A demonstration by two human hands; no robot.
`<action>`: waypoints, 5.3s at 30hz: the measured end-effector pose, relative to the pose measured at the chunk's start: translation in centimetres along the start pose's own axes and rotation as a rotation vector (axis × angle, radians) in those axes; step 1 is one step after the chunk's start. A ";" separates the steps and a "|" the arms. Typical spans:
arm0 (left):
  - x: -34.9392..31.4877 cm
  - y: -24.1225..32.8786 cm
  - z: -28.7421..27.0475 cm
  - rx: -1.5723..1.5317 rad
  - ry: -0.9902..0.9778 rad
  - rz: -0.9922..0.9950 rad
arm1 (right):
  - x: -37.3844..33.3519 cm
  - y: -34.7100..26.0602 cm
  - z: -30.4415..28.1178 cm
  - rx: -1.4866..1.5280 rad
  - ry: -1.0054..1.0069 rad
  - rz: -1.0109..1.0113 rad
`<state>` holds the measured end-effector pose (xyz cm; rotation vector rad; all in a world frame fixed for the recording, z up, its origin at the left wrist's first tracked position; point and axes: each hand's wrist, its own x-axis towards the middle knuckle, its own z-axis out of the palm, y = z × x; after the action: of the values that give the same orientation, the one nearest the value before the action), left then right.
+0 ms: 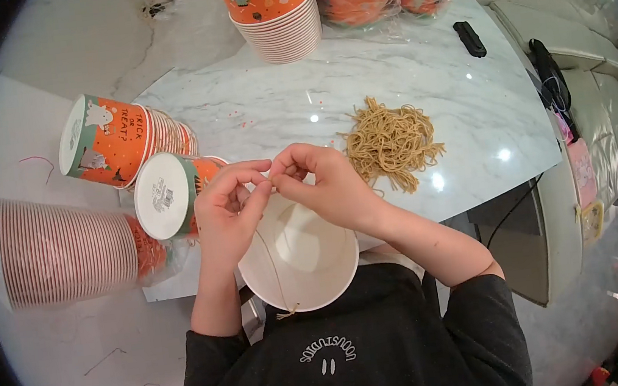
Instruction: Tying strings through pre-punched holes in paper cups to create handles.
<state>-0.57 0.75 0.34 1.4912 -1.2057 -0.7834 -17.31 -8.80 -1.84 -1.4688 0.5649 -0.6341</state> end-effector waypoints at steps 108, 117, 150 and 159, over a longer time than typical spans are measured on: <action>-6.3 6.2 -8.6 0.641 -0.494 0.300 | 15.6 -12.5 -3.1 -0.763 0.687 -0.898; 1.8 1.3 -2.4 0.389 0.154 0.249 | 6.6 -16.9 -6.7 -0.404 0.913 -1.210; 1.4 -4.3 4.0 -1.756 -0.198 -0.411 | 5.4 4.7 -17.4 1.080 0.846 0.006; 6.8 -7.7 2.7 -1.826 0.057 -0.576 | 6.2 11.2 -20.6 0.975 0.486 0.243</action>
<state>1.18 -6.72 -7.01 0.1992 0.2895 -1.5273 -26.63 -27.98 -13.48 -0.3215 0.6548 -0.9037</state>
